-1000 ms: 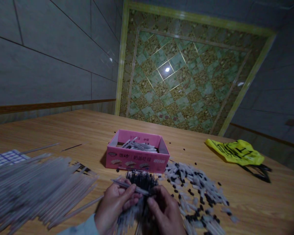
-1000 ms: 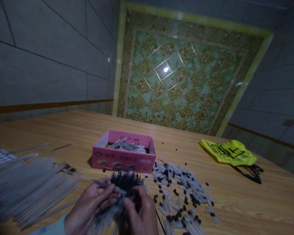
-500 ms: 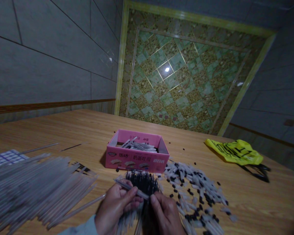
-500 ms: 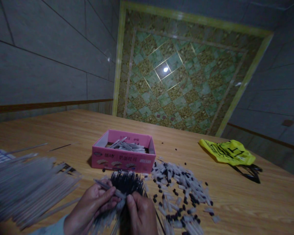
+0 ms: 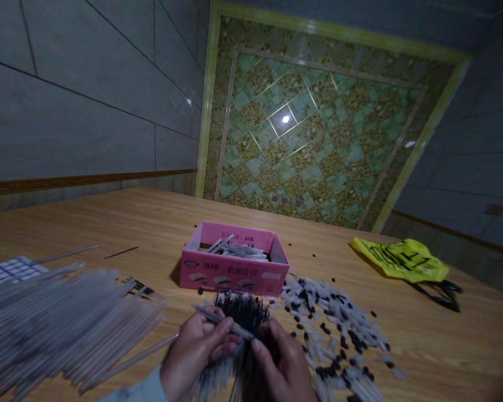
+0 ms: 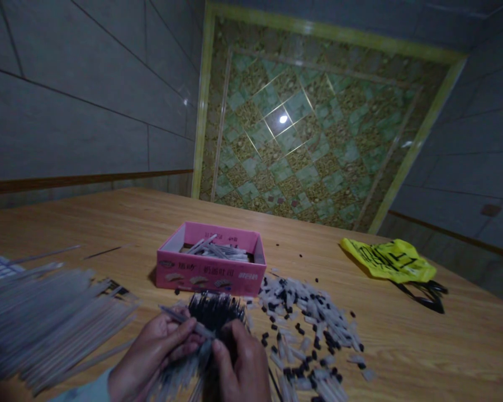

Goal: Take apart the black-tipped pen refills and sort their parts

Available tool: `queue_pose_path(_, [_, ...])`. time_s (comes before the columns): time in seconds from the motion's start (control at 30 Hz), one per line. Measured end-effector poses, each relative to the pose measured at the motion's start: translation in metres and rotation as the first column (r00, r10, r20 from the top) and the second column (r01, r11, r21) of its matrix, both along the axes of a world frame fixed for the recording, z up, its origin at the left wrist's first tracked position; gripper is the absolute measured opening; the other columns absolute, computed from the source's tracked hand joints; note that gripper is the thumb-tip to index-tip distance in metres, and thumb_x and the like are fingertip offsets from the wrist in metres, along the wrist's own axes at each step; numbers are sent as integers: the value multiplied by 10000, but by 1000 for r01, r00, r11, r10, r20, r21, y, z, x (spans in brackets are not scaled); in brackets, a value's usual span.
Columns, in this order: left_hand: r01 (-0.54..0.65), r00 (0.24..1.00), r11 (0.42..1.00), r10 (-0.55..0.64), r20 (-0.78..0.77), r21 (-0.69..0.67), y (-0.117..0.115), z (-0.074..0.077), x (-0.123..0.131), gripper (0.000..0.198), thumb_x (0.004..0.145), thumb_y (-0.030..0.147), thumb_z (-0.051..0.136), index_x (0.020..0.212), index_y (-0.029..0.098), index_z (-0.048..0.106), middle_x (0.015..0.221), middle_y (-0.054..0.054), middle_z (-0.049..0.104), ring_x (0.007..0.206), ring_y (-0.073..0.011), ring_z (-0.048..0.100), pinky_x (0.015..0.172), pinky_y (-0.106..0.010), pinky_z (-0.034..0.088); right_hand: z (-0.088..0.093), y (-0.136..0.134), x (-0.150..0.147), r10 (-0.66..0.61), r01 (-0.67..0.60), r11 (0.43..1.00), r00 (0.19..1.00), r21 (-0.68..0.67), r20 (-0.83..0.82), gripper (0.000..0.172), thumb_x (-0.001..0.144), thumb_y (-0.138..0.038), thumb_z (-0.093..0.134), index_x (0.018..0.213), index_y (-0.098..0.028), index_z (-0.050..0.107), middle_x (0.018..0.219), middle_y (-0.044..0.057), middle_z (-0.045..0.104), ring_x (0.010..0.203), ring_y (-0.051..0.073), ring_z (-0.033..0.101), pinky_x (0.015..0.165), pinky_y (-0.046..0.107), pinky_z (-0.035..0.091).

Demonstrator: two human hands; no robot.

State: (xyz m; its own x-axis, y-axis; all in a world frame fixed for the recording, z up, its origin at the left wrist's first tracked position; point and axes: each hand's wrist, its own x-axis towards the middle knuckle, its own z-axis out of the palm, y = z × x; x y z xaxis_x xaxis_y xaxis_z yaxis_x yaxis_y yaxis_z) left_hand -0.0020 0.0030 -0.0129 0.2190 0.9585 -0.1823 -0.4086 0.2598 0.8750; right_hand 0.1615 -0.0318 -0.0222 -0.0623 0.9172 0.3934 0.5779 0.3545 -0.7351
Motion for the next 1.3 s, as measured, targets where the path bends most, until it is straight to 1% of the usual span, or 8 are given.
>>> queue_pose_path(0.2, [29, 1000, 999, -29, -1, 21, 1, 0, 1, 315, 647, 295, 740, 769, 162, 481, 632, -49, 695, 598, -143, 652, 589, -239, 528, -2, 3, 2, 9, -19, 994, 996, -110, -91, 393, 881, -445, 377, 624, -170, 487, 558, -31, 441, 551, 115, 429, 509, 197, 350])
queue_pose_path(0.4, [-1, 1000, 1000, 1, 1, 5, 3, -2, -1, 330, 634, 295, 749, 797, 152, 500, 657, -58, 703, 606, -140, 654, 596, -229, 526, -6, 3, -1, 28, -36, 998, 987, -49, -161, 336, 832, -454, 476, 672, -163, 526, 616, -6, 498, 607, 132, 467, 568, 217, 386])
queue_pose_path(0.6, [10, 1000, 997, -7, -29, 76, 3, -2, -1, 323, 655, 292, 732, 819, 169, 482, 648, -29, 692, 617, -145, 659, 582, -227, 518, -5, 6, -9, -39, -213, 905, 819, -368, -572, 402, 806, -570, 432, 647, -200, 425, 463, -48, 467, 353, 86, 387, 363, 190, 294])
queue_pose_path(0.67, [-6, 999, 997, 9, -40, 72, 3, 0, -1, 327, 656, 307, 728, 833, 167, 491, 672, -35, 694, 639, -154, 663, 584, -232, 520, 5, 8, 4, -17, -132, 929, 918, -345, -396, 409, 827, -551, 396, 654, -189, 478, 493, -27, 502, 410, 111, 447, 411, 207, 327])
queue_pose_path(0.73, [-30, 998, 998, 32, -48, 53, 3, 2, -1, 332, 646, 326, 730, 834, 160, 513, 677, -40, 690, 642, -161, 661, 571, -233, 520, 17, 10, 27, -13, 24, 976, 999, -215, 49, 330, 827, -442, 465, 654, -181, 571, 595, 16, 599, 569, 155, 542, 518, 229, 354])
queue_pose_path(0.87, [-21, 998, 999, 23, -60, 29, 2, 8, -2, 332, 633, 372, 724, 811, 144, 562, 627, -34, 666, 603, -163, 641, 502, -222, 495, 32, 9, 69, -198, 326, 943, 715, -69, 671, 121, 719, -252, 580, 626, -204, 642, 633, 52, 676, 623, 202, 609, 528, 253, 302])
queue_pose_path(1.03, [-11, 998, 999, 13, -63, 36, -1, 10, -2, 292, 681, 397, 674, 813, 152, 588, 647, -30, 662, 609, -154, 629, 496, -216, 480, 25, 5, 79, -183, 367, 930, 520, -25, 835, 160, 748, -191, 513, 670, -206, 652, 697, 92, 704, 682, 243, 645, 526, 274, 286])
queue_pose_path(1.3, [32, 997, 999, -32, -69, 9, 0, 8, -2, 294, 705, 429, 641, 756, 148, 571, 671, -48, 685, 579, -137, 623, 505, -218, 462, 11, 11, 81, -172, 363, 932, 475, -13, 863, 233, 830, -228, 446, 746, -174, 656, 759, 118, 709, 749, 274, 658, 569, 299, 311])
